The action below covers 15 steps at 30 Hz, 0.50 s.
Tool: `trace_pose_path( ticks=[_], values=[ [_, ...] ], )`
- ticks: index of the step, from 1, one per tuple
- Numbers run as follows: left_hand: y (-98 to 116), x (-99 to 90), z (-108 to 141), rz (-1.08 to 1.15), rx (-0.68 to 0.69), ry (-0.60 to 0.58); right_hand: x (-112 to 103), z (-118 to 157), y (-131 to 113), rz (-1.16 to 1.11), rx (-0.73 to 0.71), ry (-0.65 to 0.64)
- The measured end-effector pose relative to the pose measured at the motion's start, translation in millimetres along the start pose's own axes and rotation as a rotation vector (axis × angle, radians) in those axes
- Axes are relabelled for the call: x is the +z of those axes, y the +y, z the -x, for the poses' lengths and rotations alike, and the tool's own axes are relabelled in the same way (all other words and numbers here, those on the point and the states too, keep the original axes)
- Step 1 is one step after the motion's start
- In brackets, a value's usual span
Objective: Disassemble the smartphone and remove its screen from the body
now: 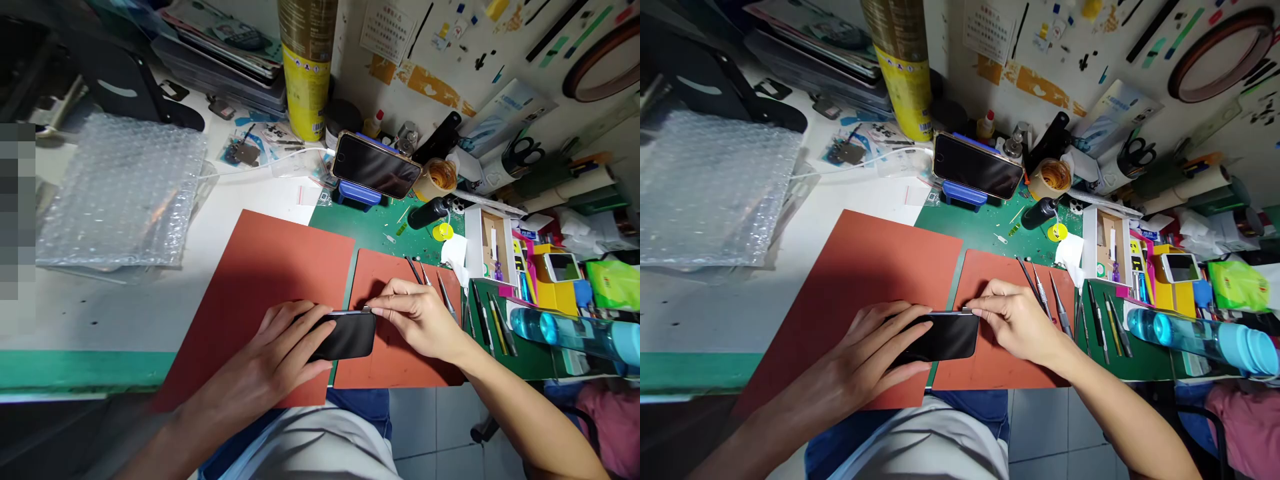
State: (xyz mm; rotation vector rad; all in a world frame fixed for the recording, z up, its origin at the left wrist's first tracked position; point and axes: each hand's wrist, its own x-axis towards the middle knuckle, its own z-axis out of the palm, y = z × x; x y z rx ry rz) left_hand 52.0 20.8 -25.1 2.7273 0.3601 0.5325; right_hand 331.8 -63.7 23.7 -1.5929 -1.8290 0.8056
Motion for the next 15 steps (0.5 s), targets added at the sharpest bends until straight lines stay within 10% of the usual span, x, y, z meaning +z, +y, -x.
trace_pose_path(
  ticks=[5, 15],
  values=[
    [0.6, -1.0, -2.3, 0.001, 0.025, 0.046, -4.1, -3.4, -6.2, 0.011, 0.038, -0.023],
    [-0.2, 1.8, 2.5, 0.012, -0.006, 0.016, 25.0, 27.6, -2.5, 0.44, -0.382, 0.145]
  ],
)
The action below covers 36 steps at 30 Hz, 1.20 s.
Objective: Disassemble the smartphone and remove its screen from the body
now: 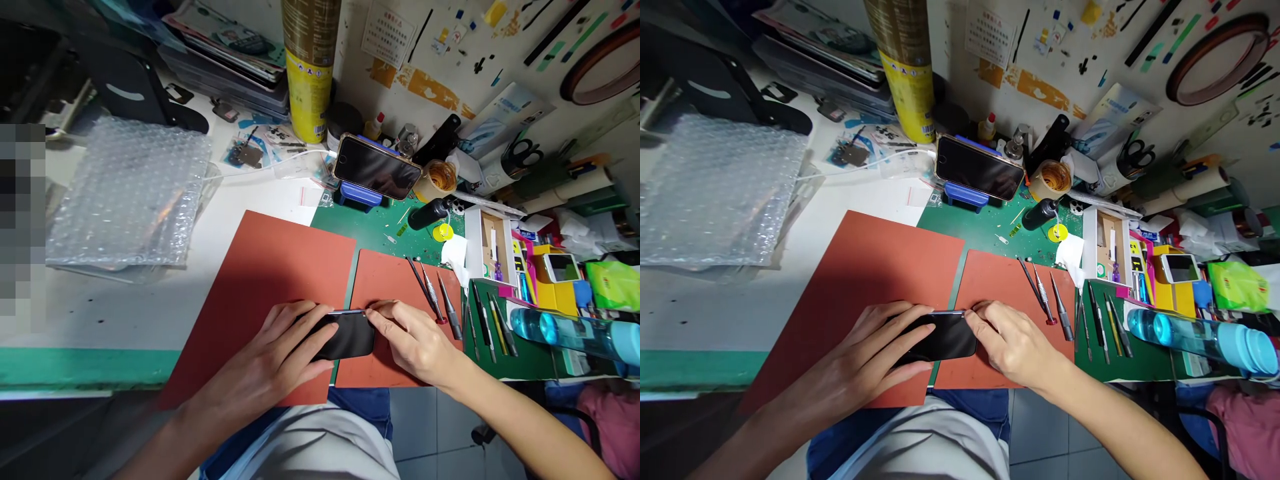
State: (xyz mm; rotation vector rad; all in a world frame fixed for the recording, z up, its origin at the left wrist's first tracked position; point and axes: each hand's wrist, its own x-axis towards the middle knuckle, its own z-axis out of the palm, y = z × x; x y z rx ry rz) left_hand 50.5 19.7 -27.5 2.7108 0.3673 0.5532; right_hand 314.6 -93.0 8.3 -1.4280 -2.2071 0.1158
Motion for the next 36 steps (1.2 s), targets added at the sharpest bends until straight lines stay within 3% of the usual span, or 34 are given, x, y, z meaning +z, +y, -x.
trace_pose_path(
  ticks=[8, 18, 26, 36],
  values=[
    [0.4, -3.0, -1.5, -0.058, 0.028, -0.009, 8.5, 0.1, 10.0, -0.059, -0.008, 0.018],
    [-1.0, -2.3, -1.6, -0.046, 0.029, 0.008, -15.7, -23.9, 18.6, -0.302, 0.173, -0.176],
    [-1.1, -3.0, -0.7, -0.016, 0.019, 0.016, -12.0, -17.2, 15.4, -0.289, 0.182, -0.124],
    [-2.0, -1.8, 0.0, 0.029, -0.004, 0.018, -20.0, -40.4, 24.9, -0.406, 0.288, -0.23]
  ],
)
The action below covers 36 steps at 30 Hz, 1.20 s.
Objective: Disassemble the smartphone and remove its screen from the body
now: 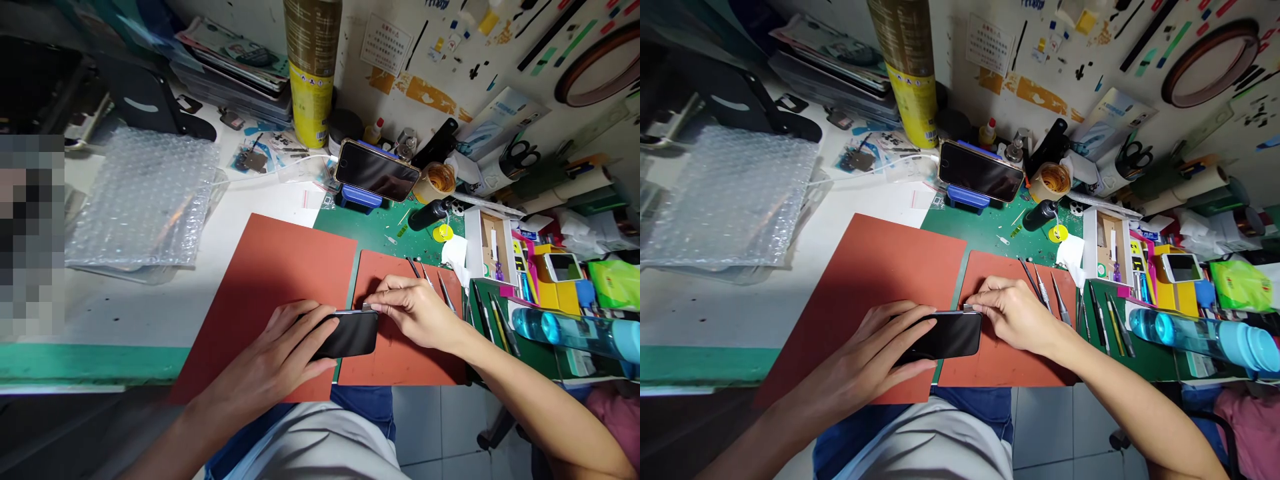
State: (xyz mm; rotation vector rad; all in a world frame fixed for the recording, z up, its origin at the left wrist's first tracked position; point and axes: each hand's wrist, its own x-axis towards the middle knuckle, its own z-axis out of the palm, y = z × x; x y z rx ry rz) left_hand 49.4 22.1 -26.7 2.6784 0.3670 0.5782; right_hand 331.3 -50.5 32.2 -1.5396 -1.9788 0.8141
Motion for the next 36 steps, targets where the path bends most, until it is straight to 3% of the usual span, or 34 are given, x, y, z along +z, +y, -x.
trace_pose_path(
  ticks=[10, 16, 24, 29, 36],
  values=[
    [15.9, 2.6, 3.7, 0.134, -0.2, -0.013, 15.9, 23.3, -1.3, 0.134, -0.095, 0.105],
    [11.0, 4.2, 5.9, 0.134, -0.159, -0.011, 35.8, 39.5, 0.7, 0.406, -0.267, 0.21],
    [11.5, 0.3, 5.3, 0.098, -0.125, -0.036, 46.8, 34.2, 10.6, 0.311, -0.366, 0.32],
    [11.9, -0.7, 6.3, 0.106, -0.13, -0.034, 47.0, 31.3, 11.9, 0.208, -0.329, 0.336],
    [12.3, 0.6, 6.8, 0.055, -0.08, 0.02, 20.2, 27.8, 1.4, 0.073, -0.107, 0.149]
  ],
)
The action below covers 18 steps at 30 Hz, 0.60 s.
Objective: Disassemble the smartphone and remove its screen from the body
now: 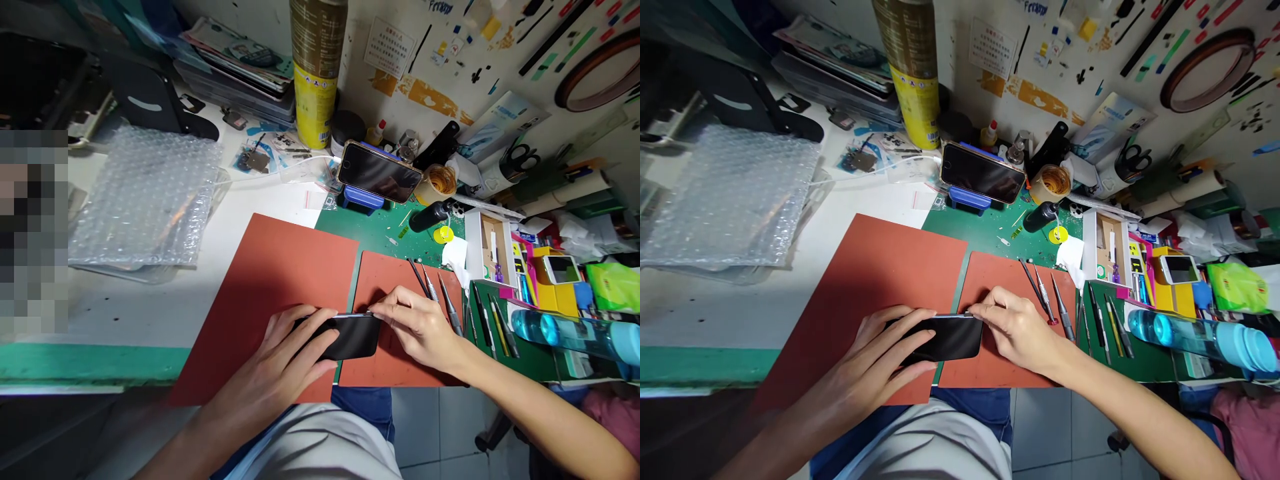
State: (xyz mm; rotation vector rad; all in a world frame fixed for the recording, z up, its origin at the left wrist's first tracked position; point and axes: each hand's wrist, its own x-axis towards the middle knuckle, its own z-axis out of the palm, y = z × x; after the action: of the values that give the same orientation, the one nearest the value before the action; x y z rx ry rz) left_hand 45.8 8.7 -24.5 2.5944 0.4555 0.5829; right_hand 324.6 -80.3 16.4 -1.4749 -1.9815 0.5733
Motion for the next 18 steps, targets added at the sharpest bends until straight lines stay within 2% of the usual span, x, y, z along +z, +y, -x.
trace_pose_path(
  ticks=[8, 11, 15, 18],
  values=[
    [4.3, 0.9, 1.9, -0.016, 0.03, 0.058, -18.2, -20.8, -6.4, -0.093, 0.1, -0.12],
    [5.4, 2.3, 1.1, -0.053, 0.057, 0.081, -21.5, -22.1, -9.9, -0.092, 0.099, -0.126],
    [5.7, 3.9, 0.7, -0.107, 0.077, 0.084, -17.8, -11.9, -11.9, -0.036, 0.046, -0.096],
    [5.1, 3.0, 0.2, -0.114, 0.062, 0.081, -8.4, 1.0, -12.1, 0.105, -0.081, -0.038]
  ],
)
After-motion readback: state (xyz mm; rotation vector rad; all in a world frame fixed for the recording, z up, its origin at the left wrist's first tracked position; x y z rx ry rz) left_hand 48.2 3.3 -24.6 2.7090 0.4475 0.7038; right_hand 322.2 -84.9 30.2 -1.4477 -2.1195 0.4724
